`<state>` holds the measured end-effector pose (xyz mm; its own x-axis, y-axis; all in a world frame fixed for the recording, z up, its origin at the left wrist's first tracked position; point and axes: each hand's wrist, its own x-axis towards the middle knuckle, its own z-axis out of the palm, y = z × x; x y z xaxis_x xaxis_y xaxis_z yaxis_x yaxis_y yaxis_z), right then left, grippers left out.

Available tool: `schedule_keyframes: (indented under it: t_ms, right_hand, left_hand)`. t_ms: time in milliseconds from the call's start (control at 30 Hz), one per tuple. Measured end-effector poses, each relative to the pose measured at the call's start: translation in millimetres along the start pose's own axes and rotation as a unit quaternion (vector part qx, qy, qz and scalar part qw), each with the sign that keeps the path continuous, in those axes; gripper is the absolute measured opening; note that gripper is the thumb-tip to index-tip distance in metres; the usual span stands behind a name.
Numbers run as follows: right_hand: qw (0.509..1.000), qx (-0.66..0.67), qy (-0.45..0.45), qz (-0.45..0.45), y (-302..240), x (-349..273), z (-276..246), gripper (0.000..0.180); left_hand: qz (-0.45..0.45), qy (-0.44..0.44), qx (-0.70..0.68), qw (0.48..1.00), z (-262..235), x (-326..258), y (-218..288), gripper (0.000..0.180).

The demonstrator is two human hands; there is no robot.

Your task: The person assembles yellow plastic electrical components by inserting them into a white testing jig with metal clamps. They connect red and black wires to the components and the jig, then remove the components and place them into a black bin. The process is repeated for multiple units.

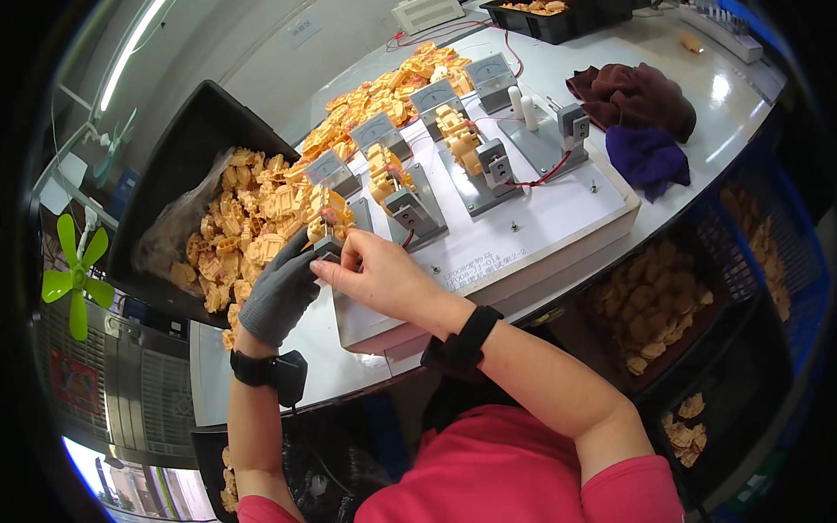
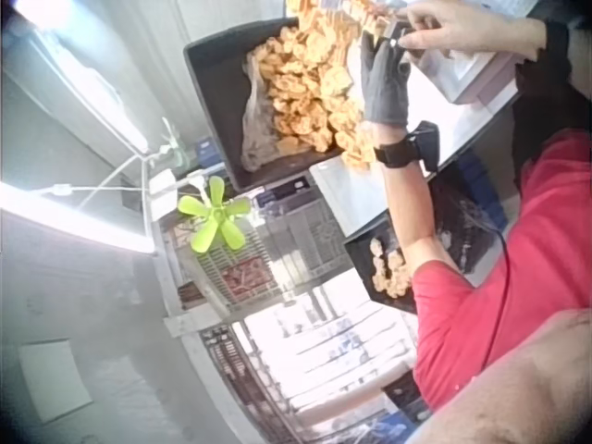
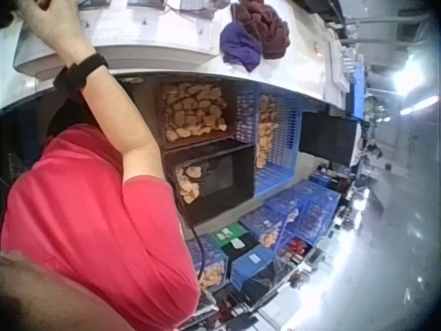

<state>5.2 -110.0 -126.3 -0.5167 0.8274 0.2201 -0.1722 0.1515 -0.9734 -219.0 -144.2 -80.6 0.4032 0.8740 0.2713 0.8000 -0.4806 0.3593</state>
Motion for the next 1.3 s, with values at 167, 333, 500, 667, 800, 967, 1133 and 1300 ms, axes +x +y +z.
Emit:
schedule_keyframes:
  t_ms: [167,333,500,667,800,967,1133,1300]
  right_hand:
    - [1.000,-0.006,0.004,0.008,-2.4,-0.2,-1.0,0.042]
    - [1.000,-0.015,0.003,0.002,0.1,1.2,-0.7,0.041]
    - [0.999,-0.036,0.013,-0.025,3.5,1.7,0.8,0.040]
    - [0.999,-0.037,0.012,-0.025,4.1,1.5,-0.8,0.039]
    - [0.998,-0.042,0.015,-0.033,4.1,1.4,0.2,0.039]
    - [0.998,-0.044,0.024,-0.041,4.9,0.9,0.2,0.039]
    - [0.999,-0.037,0.015,-0.037,4.2,1.1,-0.5,0.038]
    - [0.998,-0.037,0.015,-0.041,5.8,1.9,-0.8,0.038]
  left_hand:
    - [-0.049,-0.012,-0.057,0.997,3.3,1.0,2.3,0.053]
    - [0.046,0.016,0.045,0.998,2.3,3.5,4.7,0.049]
    - [-0.042,0.013,-0.102,0.994,6.9,1.4,2.6,0.042]
    - [-0.165,0.012,-0.250,0.954,7.1,3.5,6.8,0.033]
    - [-0.128,0.008,-0.193,0.973,8.0,2.1,3.3,0.031]
    - [-0.187,0.016,-0.340,0.921,5.5,6.9,16.9,0.032]
    - [-0.214,0.017,-0.435,0.875,2.4,6.2,22.6,0.034]
    - [-0.288,0.026,-0.542,0.789,-1.5,11.7,28.0,0.038]
